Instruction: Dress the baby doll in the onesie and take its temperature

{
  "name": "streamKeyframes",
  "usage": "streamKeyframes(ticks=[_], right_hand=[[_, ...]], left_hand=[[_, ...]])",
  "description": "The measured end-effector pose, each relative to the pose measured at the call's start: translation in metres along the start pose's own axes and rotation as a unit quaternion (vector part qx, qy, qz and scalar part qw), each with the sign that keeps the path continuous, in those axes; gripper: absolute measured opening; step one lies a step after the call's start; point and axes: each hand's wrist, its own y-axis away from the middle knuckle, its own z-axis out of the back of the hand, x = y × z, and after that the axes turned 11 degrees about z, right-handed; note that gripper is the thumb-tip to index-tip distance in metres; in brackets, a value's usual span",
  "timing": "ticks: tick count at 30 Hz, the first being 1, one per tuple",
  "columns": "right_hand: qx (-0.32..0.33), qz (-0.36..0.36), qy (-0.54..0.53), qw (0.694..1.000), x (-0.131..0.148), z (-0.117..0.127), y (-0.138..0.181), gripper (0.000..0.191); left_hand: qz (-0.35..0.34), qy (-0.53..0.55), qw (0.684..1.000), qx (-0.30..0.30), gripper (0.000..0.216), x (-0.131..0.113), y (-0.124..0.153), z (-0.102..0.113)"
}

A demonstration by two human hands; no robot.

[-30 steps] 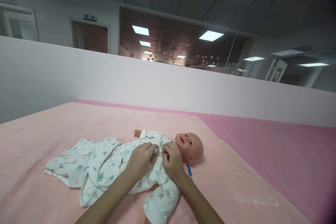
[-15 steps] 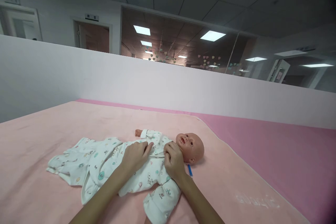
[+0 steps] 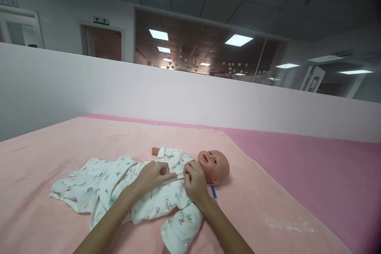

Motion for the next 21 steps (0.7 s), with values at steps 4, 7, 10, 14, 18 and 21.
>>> streamKeyframes(ticks=[4, 7, 10, 14, 18, 21], right_hand=[[-0.002, -0.003, 0.0, 1.0, 0.0, 0.0, 0.0, 0.018], [0.0, -0.006, -0.003, 1.0, 0.0, 0.0, 0.0, 0.018], [0.0, -0.003, -0.006, 1.0, -0.001, -0.001, 0.0, 0.018], [-0.002, -0.005, -0.003, 1.0, -0.002, -0.001, 0.0, 0.018], [-0.001, -0.005, -0.001, 1.0, -0.002, 0.0, 0.0, 0.018], [0.0, -0.006, -0.003, 1.0, -0.002, -0.001, 0.0, 0.017]], left_hand=[[0.015, 0.097, 0.979, 0.179, 0.032, 0.012, 0.0, 0.021], [0.02, 0.167, 0.948, 0.27, 0.029, 0.019, 0.001, 0.035], [0.021, 0.21, 0.931, 0.297, 0.025, 0.023, 0.0, 0.04], [0.035, 0.225, 0.939, 0.259, 0.019, 0.027, -0.002, 0.036], [0.047, 0.197, 0.959, 0.2, 0.015, 0.033, -0.007, 0.029], [0.05, 0.163, 0.966, 0.195, 0.016, 0.035, -0.008, 0.027]])
